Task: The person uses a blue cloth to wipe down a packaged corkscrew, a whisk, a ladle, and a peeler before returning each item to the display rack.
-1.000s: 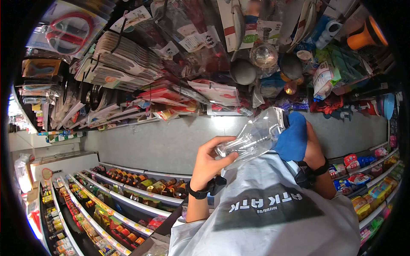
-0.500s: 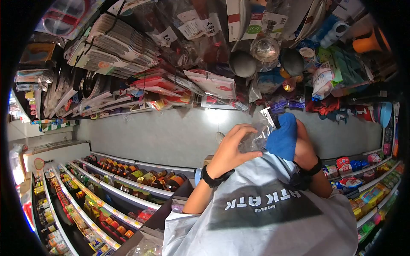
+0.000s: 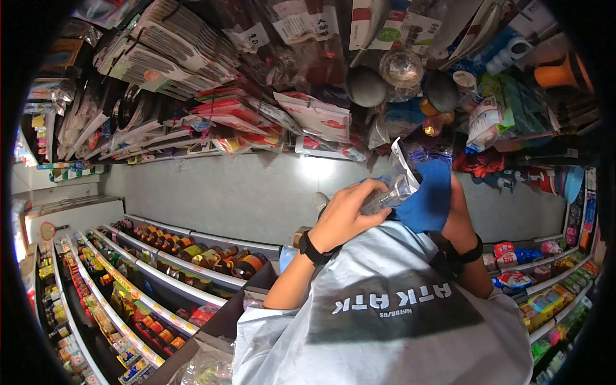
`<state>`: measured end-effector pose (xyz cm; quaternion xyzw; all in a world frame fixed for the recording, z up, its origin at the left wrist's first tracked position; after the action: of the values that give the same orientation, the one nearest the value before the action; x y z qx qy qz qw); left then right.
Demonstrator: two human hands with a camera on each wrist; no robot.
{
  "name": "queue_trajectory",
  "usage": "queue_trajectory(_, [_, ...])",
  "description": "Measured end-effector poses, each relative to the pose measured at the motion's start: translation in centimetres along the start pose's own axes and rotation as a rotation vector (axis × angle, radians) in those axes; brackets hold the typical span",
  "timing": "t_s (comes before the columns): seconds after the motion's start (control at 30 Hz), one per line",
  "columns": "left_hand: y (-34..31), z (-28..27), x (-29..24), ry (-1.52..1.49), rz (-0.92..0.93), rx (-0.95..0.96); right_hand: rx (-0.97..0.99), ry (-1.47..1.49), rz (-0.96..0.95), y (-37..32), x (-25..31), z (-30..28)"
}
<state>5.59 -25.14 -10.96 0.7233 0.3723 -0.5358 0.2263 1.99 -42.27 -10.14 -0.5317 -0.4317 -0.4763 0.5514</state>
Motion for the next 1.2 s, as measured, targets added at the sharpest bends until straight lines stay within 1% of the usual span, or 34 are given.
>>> queue_trajectory(0.03, [-0.1,0.1,0.0,0.036,-0.011,0.015,0.000,-0.002,0.002,0.1,0.3,-0.1])
queue_trajectory(0.07, [-0.2,0.0,-0.2,0.035,-0.011,0.014,0.040,-0.080,0.001,0.3,0.7,0.2])
queue_trajectory(0.1, [-0.2,0.3,-0.4,0.055,-0.031,0.047,0.082,-0.159,0.001,0.4,0.8,0.5])
queue_trajectory(0.13, [-0.3,0.5,-0.5,0.075,-0.051,0.079,0.084,-0.162,0.002,0.2,0.6,0.2])
queue_trajectory(0.2, [-0.5,0.3,-0.6,0.029,-0.083,0.094,0.109,-0.494,-0.107,-0.3,1.1,0.1])
queue_trajectory(0.23, [-0.6,0.4,-0.4,-0.015,-0.116,0.111,0.111,-0.497,-0.107,0.0,1.6,0.1])
queue_trajectory(0.27, [-0.6,0.5,-0.1,-0.019,-0.116,0.108,0.209,-0.483,-0.168,0.4,3.0,1.1])
queue_trajectory(0.3, [-0.6,0.9,0.2,-0.075,-0.072,0.130,0.306,-0.468,-0.227,0.6,4.0,2.0])
queue_trajectory(0.33, [-0.6,1.1,0.1,-0.130,-0.027,0.150,0.309,-0.471,-0.225,0.8,3.9,1.9])
queue_trajectory(0.4, [-0.7,1.4,0.2,-0.167,-0.047,0.175,0.275,-0.755,-0.444,0.5,5.0,2.2])
queue_trajectory(0.43, [-0.8,1.6,0.3,-0.199,-0.067,0.203,0.282,-0.758,-0.443,0.7,5.0,2.3])
queue_trajectory(0.47, [-0.7,1.4,0.5,-0.204,-0.067,0.196,0.281,-0.772,-0.489,0.8,5.3,2.6])
queue_trajectory(0.5, [-0.8,1.5,0.3,-0.212,-0.027,0.231,0.280,-0.786,-0.534,0.7,5.5,2.8])
queue_trajectory(0.53, [-0.9,1.5,0.1,-0.219,0.013,0.266,0.286,-0.787,-0.532,0.6,5.2,2.8])
queue_trajectory(0.57, [-1.1,1.1,0.4,-0.223,0.012,0.261,0.295,-0.772,-0.499,0.4,4.6,2.6])
queue_trajectory(0.67, [-2.2,0.5,2.7,-0.428,-0.098,0.407,0.299,-0.727,-0.441,0.1,4.5,2.5])
queue_trajectory(0.7, [-2.8,0.0,3.4,-0.430,-0.100,0.402,0.290,-0.694,-0.416,0.1,4.5,2.5])
queue_trajectory(0.73, [-3.4,-0.1,4.3,-0.650,-0.169,0.408,0.296,-0.693,-0.416,-0.1,4.4,2.5])
queue_trajectory(0.77, [-4.0,0.0,5.2,-0.869,-0.237,0.412,0.250,-0.679,-0.429,-0.1,4.5,2.2])
queue_trajectory(0.8, [-4.6,0.3,5.9,-1.012,-0.313,0.417,0.203,-0.664,-0.442,-0.1,4.7,1.8])
queue_trajectory(0.83, [-5.0,0.5,6.1,-1.013,-0.315,0.416,0.205,-0.663,-0.440,-0.1,4.7,1.9])
queue_trajectory(0.9, [-4.9,-0.4,6.8,-1.096,-0.333,0.181,0.182,-0.668,-0.449,-0.1,4.9,1.8])
queue_trajectory(0.93, [-4.9,-0.3,6.7,-1.097,-0.334,0.181,0.182,-0.667,-0.448,0.0,4.9,1.8])
queue_trajectory(1.0, [-4.7,-1.7,6.9,-1.064,-0.273,-0.012,0.167,-0.677,-0.482,0.1,5.1,1.7])
queue_trajectory(1.03, [-4.6,-1.7,6.7,-1.065,-0.274,-0.013,0.168,-0.677,-0.481,0.1,4.9,1.7])
queue_trajectory(1.1, [-4.6,-2.7,6.2,-1.007,-0.235,-0.142,0.082,-0.680,-0.529,0.0,5.1,1.3])
queue_trajectory(1.13, [-4.5,-2.8,5.9,-1.006,-0.236,-0.144,0.084,-0.678,-0.529,0.0,5.1,1.4])
queue_trajectory(1.2, [-4.5,-3.7,5.2,-1.027,-0.187,-0.257,0.056,-0.638,-0.484,0.0,5.1,1.2])
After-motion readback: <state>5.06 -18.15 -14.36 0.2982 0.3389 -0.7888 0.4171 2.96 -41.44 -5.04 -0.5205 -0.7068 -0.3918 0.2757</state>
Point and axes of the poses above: each hand's wrist, its own y-axis towards the middle knuckle, its own z-axis out of the palm, x = y × z, the point moved 8 cm from there along y, towards the middle knuckle, and after that the axes turned 3 degrees about x, right-handed, at the moved point
